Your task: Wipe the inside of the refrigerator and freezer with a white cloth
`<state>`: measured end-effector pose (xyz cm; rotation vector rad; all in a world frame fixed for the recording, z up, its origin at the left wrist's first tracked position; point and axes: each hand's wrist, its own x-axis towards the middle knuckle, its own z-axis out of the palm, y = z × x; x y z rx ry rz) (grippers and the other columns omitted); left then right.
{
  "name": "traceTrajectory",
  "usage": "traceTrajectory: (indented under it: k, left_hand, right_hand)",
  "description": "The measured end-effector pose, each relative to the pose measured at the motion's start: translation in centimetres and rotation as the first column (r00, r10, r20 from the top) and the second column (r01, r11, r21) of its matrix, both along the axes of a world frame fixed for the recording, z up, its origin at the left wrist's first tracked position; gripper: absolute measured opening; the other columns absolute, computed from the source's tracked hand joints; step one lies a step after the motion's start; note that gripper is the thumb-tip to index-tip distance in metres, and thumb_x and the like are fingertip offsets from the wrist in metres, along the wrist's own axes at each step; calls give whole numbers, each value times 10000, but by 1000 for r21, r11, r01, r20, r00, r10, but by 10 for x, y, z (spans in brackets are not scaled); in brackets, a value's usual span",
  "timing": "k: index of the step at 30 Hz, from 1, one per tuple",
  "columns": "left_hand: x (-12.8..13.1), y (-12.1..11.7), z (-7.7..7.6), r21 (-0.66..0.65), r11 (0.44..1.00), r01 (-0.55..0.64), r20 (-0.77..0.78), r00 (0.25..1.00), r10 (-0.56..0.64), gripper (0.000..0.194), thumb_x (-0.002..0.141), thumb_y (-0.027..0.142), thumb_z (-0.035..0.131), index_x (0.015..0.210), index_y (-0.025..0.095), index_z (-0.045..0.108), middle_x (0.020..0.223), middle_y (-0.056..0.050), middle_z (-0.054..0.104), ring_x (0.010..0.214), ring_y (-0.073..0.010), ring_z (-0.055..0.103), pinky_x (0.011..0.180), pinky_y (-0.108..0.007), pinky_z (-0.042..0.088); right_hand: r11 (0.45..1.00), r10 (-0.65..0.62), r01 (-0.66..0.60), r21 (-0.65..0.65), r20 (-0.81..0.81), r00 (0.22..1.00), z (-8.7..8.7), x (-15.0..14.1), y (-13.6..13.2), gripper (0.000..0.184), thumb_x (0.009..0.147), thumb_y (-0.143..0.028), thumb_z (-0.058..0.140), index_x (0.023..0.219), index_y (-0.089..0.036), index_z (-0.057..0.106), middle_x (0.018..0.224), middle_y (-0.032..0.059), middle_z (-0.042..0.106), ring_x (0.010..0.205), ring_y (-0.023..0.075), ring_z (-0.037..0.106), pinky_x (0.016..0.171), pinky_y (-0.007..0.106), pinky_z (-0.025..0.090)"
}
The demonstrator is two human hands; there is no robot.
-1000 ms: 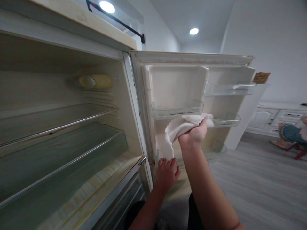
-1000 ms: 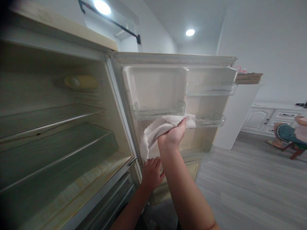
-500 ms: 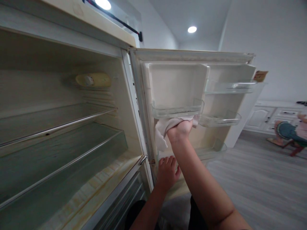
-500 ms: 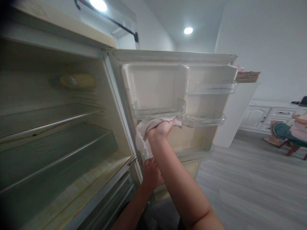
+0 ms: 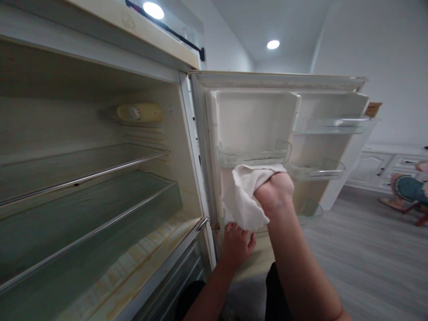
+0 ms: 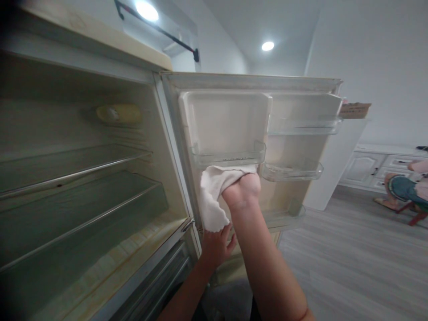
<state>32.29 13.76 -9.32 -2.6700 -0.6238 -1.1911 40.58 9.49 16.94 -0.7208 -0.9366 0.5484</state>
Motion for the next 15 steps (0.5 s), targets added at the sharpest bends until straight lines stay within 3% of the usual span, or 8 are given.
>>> traceTrajectory:
  k: [3, 6, 8, 11, 13, 15]
  left_hand:
    - [-2, -2, 8, 11, 1000, 12, 14, 1000, -12, 123, 847, 314, 690, 925, 223, 668, 855, -48, 666, 910, -226, 619, 914, -401, 476]
    - [-7, -4, 18, -10, 999, 33, 17, 999, -33, 201, 823, 296, 694, 1007, 216, 669, 935, -65, 680, 911, -238, 612, 875, -405, 494]
    - [-11, -4, 24, -37, 998, 57, 3, 998, -57, 257, 803, 253, 685, 1056, 217, 664, 986, -70, 690, 918, -248, 614, 861, -415, 504]
    - [-17, -3, 28, -90, 988, 125, -18, 992, -127, 304, 819, 226, 650, 1123, 223, 648, 1057, -75, 709, 949, -260, 637, 875, -440, 511]
    - [-22, -6, 34, -176, 962, 207, 72, 978, -197, 243, 890, 240, 603, 1131, 227, 629, 1080, -70, 715, 982, -249, 655, 907, -440, 512]
    - [-29, -15, 46, -290, 897, 333, 265, 929, -259, 220, 971, 261, 539, 1179, 227, 602, 1123, -68, 707, 1053, -221, 659, 934, -404, 520]
  right_hand:
    - [990, 60, -6, 143, -379, 923, 2, 14, -21, 400, 996, -274, 319, 1027, -203, 711, 976, 104, 755, 1099, 246, 693, 972, 538, 568]
    - [971, 94, 41, 234, -538, 838, -13, 10, -44, 406, 1009, -238, 310, 1005, -215, 715, 943, 88, 755, 995, 230, 726, 905, 492, 608]
    - [959, 41, 121, 255, -551, 834, -37, 0, -59, 352, 993, -255, 375, 988, -237, 727, 944, 77, 760, 951, 227, 736, 876, 453, 623]
    - [915, -162, 329, 232, -537, 828, -87, -11, -77, 226, 933, -304, 526, 991, -282, 743, 951, 42, 771, 927, 217, 746, 851, 393, 630]
    - [903, -260, 397, 166, -523, 812, -118, -10, -86, 186, 916, -344, 597, 1003, -291, 753, 947, 15, 775, 903, 197, 751, 834, 350, 628]
    - [915, -292, 395, 87, -534, 793, -141, -7, -92, 220, 924, -442, 620, 991, -292, 766, 945, -4, 779, 884, 176, 751, 832, 313, 623]
